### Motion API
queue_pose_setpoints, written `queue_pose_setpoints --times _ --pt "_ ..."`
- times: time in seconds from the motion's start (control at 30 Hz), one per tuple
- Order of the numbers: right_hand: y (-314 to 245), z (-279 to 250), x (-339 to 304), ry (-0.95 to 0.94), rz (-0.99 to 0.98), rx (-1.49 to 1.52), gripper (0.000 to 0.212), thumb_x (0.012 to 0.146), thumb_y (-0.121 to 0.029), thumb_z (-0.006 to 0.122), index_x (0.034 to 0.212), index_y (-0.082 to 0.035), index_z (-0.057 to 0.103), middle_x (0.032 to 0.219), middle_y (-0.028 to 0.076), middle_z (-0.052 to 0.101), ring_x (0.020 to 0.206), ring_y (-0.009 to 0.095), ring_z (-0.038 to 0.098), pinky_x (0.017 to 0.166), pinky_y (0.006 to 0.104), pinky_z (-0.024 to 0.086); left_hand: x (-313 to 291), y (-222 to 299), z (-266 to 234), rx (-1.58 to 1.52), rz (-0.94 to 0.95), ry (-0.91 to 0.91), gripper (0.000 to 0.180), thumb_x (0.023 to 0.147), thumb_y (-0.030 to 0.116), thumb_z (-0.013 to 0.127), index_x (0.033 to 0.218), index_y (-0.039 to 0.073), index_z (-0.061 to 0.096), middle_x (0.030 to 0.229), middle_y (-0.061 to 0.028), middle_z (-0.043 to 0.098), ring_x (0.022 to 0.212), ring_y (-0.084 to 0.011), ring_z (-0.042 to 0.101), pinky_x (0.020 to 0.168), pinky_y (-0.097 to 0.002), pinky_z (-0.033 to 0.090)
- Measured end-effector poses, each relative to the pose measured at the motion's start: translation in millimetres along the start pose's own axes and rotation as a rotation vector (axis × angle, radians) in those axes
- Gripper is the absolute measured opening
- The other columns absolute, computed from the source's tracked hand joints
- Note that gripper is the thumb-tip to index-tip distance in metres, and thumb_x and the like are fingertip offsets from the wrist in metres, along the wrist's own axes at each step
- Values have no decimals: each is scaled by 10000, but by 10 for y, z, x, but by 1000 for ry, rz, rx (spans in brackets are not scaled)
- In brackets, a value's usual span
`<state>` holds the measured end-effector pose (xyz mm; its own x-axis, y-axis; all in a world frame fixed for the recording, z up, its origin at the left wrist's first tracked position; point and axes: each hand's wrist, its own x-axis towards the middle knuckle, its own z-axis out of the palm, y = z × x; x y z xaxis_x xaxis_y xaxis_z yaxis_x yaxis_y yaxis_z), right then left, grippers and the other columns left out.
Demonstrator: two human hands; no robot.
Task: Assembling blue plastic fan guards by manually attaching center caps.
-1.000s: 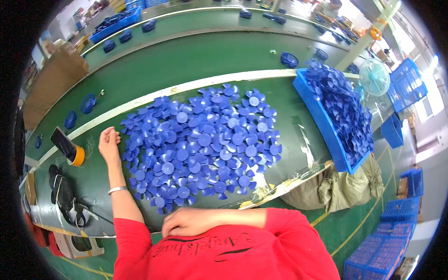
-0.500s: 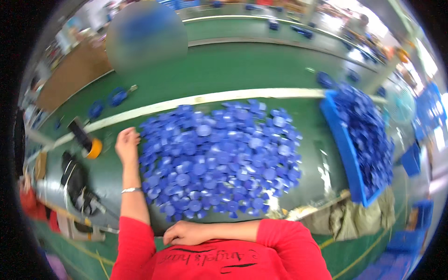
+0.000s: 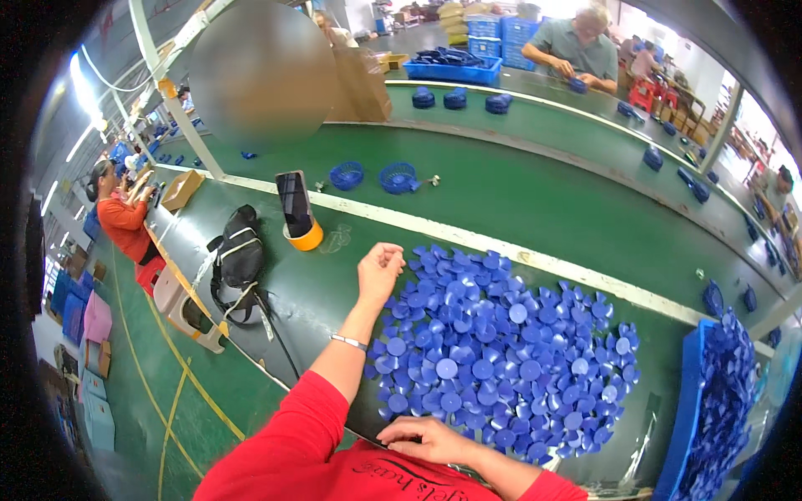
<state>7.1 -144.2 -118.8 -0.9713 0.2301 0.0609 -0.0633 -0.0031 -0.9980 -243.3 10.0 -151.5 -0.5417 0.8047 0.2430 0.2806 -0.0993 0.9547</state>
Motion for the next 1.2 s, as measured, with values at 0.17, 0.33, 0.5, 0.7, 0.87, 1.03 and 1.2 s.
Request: queue_pose_setpoints --times 0.17,0.33,0.5,0.7,0.87,1.03,1.2 --pt "-52 289 269 105 -84 27 231 886 -94 558 1104 -25 588 1061 96 595 972 210 581 807 311 478 -12 69 81 127 87 12 72 867 96 584 902 42 617 737 -51 646 648 -102 616 596 -249 509" --pt "-77 224 372 199 7 45 309 852 4 550 1159 -21 566 1266 115 477 1035 174 558 815 270 495 -46 109 94 72 74 -1 101 826 70 595 911 19 612 694 -58 639 593 -98 588 554 -252 483" --pt "-150 227 320 365 11 10 228 844 -44 579 1067 -6 610 1098 90 594 978 199 596 803 270 469 -94 141 -14 22 28 6 98 827 67 602 907 11 609 690 -45 638 585 -91 583 546 -247 476" --pt "-323 175 268 213 -74 -273 148 838 -48 588 973 -13 638 939 110 635 893 255 625 778 304 480 -54 211 54 44 62 -5 96 838 68 598 918 16 611 720 -42 642 640 -94 609 576 -239 489" --pt "-355 157 301 188 14 -231 144 847 -79 585 970 -28 640 938 109 630 870 271 621 768 307 481 -40 -60 12 -74 32 20 95 842 98 604 910 38 630 735 -71 661 672 -121 640 617 -269 508" --pt "-217 115 232 209 11 -191 149 853 -105 584 971 -34 640 932 111 631 904 274 612 800 323 475 -13 11 79 -91 -12 -64 93 867 50 571 942 7 607 769 -59 628 695 -104 610 598 -231 498" --pt "-68 105 218 154 34 -151 206 838 -114 615 1023 -26 631 987 117 632 917 242 615 792 305 483 -51 17 57 -107 0 -25 85 836 58 601 904 15 630 725 -52 647 656 -94 624 578 -228 497"
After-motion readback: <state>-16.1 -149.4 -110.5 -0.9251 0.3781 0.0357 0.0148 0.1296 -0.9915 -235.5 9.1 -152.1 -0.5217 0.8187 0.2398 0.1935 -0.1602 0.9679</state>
